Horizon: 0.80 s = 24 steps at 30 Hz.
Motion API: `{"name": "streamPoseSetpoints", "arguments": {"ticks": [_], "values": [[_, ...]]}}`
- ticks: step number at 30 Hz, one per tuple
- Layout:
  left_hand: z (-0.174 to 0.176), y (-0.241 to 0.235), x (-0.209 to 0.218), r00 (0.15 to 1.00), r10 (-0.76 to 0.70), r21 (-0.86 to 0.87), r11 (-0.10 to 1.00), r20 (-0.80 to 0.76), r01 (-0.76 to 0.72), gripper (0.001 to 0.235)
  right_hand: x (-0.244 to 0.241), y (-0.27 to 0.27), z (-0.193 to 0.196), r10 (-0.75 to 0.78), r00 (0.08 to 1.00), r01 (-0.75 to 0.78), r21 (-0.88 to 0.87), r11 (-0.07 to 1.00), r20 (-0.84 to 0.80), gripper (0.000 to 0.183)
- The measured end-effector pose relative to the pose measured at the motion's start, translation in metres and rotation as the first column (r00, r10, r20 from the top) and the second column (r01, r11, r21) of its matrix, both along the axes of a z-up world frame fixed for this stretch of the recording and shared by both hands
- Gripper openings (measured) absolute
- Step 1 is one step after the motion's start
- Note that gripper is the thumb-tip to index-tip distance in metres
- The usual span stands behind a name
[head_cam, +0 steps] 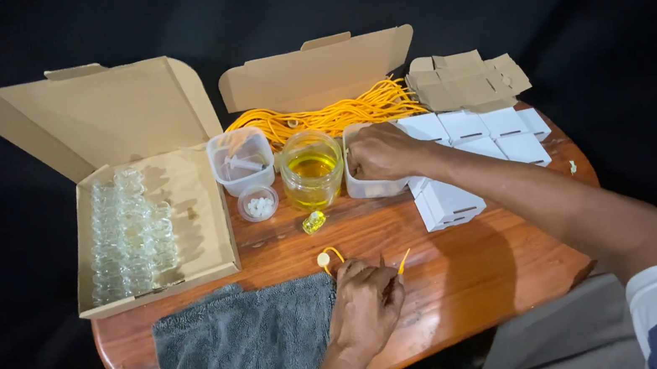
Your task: Assembling a car perfume diffuser by threading a cord through a wooden cap and then folding a cardboard box for packaging.
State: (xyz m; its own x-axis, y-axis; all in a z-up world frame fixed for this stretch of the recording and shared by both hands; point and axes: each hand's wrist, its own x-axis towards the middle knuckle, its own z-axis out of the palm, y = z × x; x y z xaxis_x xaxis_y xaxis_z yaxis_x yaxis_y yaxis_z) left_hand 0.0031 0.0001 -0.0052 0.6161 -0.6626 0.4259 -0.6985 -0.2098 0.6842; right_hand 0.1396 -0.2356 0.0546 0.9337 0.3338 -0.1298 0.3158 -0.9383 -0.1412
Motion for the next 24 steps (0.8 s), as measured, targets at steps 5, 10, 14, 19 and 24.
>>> {"name": "streamPoseSetpoints", "arguments": {"ticks": [5,10,14,19,24], "values": [[-0.005,-0.002,0.000,1.000,-0.002,0.028,1.000,-0.004,0.003,0.018,-0.001,-0.001,-0.006,-0.044,0.999,0.044,-0.023,0.999,-0.002,0.016],[-0.002,0.000,0.001,1.000,0.004,0.009,1.000,0.013,-0.004,0.018,-0.003,0.008,0.010,-0.089,0.991,0.076,-0.134,0.988,-0.095,0.016],[-0.004,0.001,0.002,0.996,-0.001,0.016,1.000,-0.087,0.003,0.017,-0.004,0.009,0.016,-0.049,0.992,0.029,-0.171,0.985,-0.114,0.016],[-0.001,0.001,0.004,0.988,-0.001,-0.027,1.000,-0.154,-0.003,0.017,-0.004,0.008,0.016,-0.003,0.994,-0.018,-0.197,0.980,-0.107,0.015],[-0.011,-0.002,0.005,0.963,0.038,-0.048,0.997,-0.268,-0.053,0.012,-0.003,0.004,0.007,-0.017,0.995,-0.008,-0.242,0.970,-0.102,0.018]]}}
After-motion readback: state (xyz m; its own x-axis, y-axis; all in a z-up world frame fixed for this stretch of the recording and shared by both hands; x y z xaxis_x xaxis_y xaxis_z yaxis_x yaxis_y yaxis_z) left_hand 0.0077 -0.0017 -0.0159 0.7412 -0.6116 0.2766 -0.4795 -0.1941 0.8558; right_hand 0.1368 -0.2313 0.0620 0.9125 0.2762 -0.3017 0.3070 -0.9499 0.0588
